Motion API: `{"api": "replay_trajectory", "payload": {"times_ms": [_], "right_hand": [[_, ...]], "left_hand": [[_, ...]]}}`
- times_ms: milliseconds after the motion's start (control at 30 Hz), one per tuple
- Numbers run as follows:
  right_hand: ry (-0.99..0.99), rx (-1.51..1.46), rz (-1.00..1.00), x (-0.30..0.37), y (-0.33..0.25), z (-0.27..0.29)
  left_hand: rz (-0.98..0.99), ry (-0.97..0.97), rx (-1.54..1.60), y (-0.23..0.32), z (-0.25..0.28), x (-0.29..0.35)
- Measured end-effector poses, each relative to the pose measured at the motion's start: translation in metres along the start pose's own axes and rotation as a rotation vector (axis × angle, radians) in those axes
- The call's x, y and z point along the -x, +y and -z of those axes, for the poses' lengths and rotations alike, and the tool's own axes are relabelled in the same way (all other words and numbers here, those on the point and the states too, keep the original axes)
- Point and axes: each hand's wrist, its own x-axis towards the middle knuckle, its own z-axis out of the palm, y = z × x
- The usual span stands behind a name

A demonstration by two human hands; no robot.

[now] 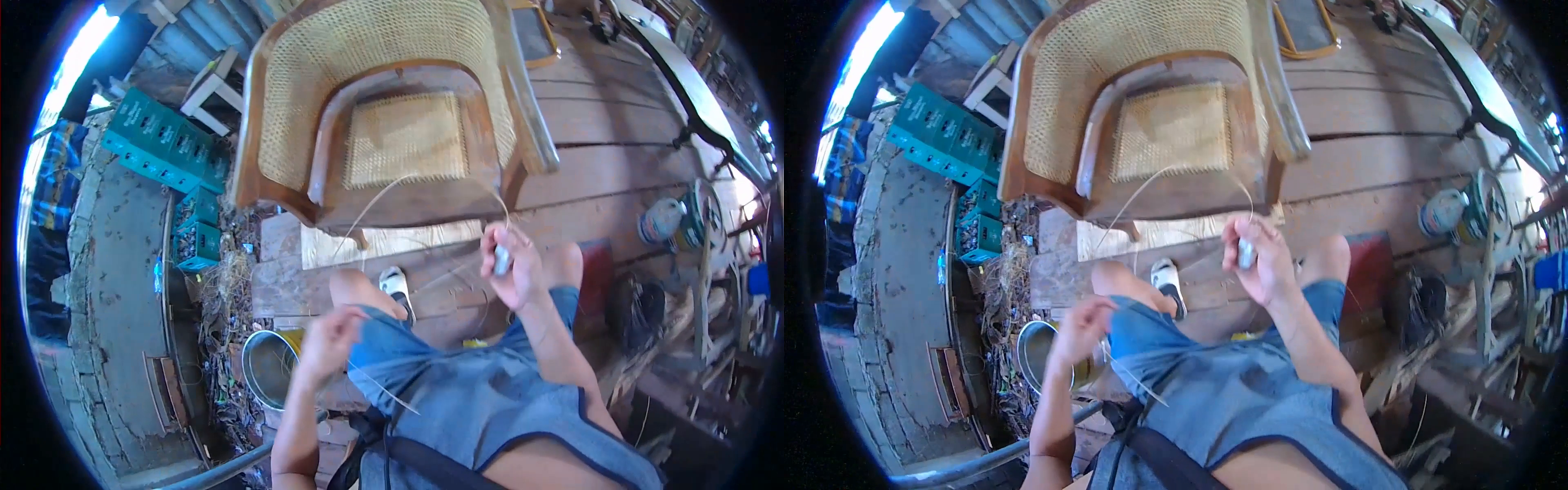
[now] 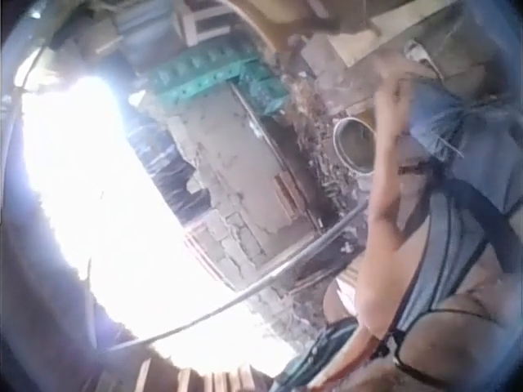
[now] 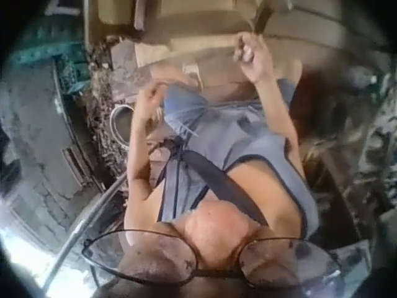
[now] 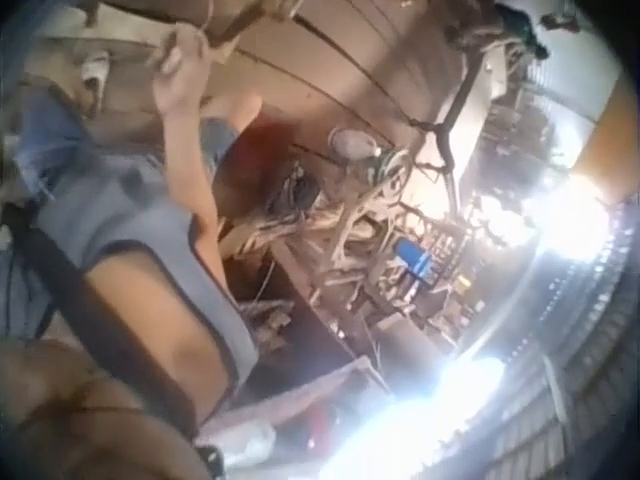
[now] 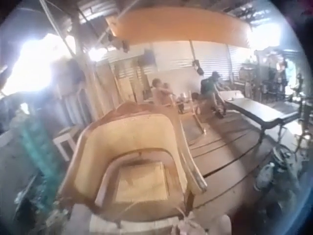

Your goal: Weave cane strands onto the frame of a wooden armchair using a utility knife and scissors.

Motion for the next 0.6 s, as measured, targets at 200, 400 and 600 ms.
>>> {"api": "replay_trajectory", "payload": {"times_ms": [200,400,600], "right_hand": [[0.173,0.419,0.281,0.034,-0.030,-0.001],[0.176,0.652,0.411,0.054,-0.053,-0.003],[0.189,0.815,0.375,0.072,-0.058,-0.019]], "left_hand": [[0.121,0.401,-0.422,-0.093,0.099,0.049],[0.070,0.354,-0.823,-0.095,0.073,0.015],[-0.596,-0.072,0.209,0.116,-0.103,-0.026]]}}
